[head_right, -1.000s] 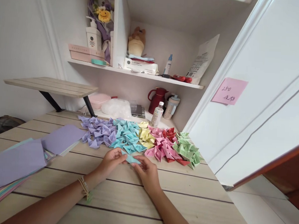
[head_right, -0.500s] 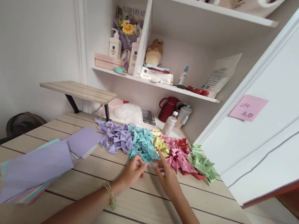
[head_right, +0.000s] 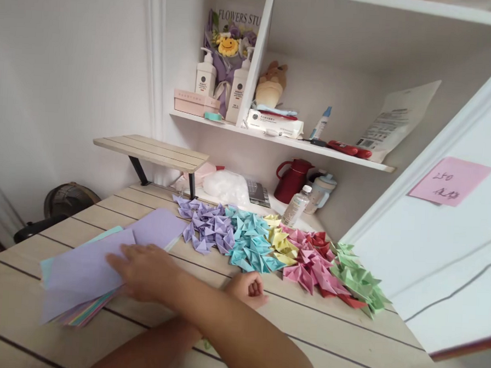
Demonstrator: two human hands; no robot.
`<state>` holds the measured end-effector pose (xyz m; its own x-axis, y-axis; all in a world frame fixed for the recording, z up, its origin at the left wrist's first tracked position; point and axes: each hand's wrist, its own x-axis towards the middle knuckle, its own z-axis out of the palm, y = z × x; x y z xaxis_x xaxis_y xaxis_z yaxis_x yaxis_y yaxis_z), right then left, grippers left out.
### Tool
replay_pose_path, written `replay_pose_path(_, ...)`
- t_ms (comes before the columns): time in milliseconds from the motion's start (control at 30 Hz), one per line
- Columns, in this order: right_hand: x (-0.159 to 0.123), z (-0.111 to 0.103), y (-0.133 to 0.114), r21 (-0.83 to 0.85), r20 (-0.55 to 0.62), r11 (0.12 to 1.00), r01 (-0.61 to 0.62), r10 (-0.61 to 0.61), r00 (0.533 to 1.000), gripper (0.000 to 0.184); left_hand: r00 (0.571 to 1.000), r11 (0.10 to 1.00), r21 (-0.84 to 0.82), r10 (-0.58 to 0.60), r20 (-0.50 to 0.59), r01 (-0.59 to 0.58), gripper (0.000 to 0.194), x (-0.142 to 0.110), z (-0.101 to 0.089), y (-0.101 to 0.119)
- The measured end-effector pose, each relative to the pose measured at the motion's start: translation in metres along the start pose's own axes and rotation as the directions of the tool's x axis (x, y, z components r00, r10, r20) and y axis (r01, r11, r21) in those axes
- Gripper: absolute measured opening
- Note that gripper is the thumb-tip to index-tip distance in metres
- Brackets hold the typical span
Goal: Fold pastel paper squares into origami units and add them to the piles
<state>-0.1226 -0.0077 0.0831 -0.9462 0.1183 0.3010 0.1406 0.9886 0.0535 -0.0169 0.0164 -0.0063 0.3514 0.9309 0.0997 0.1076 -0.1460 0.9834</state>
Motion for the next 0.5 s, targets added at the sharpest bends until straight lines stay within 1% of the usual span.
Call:
replay_pose_path(67,0.012,0.022,-0.003,-0.090,0.054,0.991,0.103,-0.099,0.994,0.033,1.000,1.000,0.029,-0.004,0.003,0.004,0.019,0.001,-0.001,0.000)
replay_pose_path(100,0.013,0.029,-0.005,-0.111,0.078,0.984,0.142,-0.133,0.988,0.026,1.000,0.999,0.038,-0.002,0.002,0.002,0.019,0.000,-0.002,0.000)
replay_pose_path(133,0.012,0.033,-0.006,-0.123,0.083,0.981,0.152,-0.142,0.986,0.022,1.000,0.999,0.046,0.002,0.003,-0.002,0.019,-0.001,-0.002,0.001)
replay_pose_path(200,0.006,0.035,-0.006,-0.135,0.113,0.984,0.114,-0.100,0.989,0.019,1.000,0.998,0.064,0.022,0.022,-0.023,0.018,-0.003,-0.002,0.003)
replay_pose_path(267,0.002,0.031,-0.006,-0.119,0.176,0.992,0.041,-0.019,0.984,0.017,0.998,0.996,0.076,0.041,0.042,-0.044,0.017,-0.006,-0.002,0.006)
replay_pose_path(333,0.000,0.026,-0.006,-0.079,0.229,0.997,-0.003,0.021,0.973,0.016,0.999,0.997,0.067,0.039,0.023,-0.041,0.016,-0.007,-0.002,0.009)
replay_pose_path(400,-0.001,0.022,-0.004,-0.050,0.204,0.998,-0.031,0.040,0.978,0.019,0.999,0.998,0.052,0.036,0.025,-0.038,0.016,-0.006,-0.003,0.011)
replay_pose_path(433,-0.003,0.020,-0.003,-0.028,0.160,0.999,-0.043,0.047,0.986,0.020,0.999,0.999,0.037,0.038,0.028,-0.039,0.016,-0.006,-0.003,0.012)
replay_pose_path(500,-0.016,0.010,0.001,0.047,0.028,0.997,-0.067,0.066,0.997,0.023,1.000,0.999,-0.023,0.030,0.007,-0.030,0.017,-0.004,-0.006,0.014)
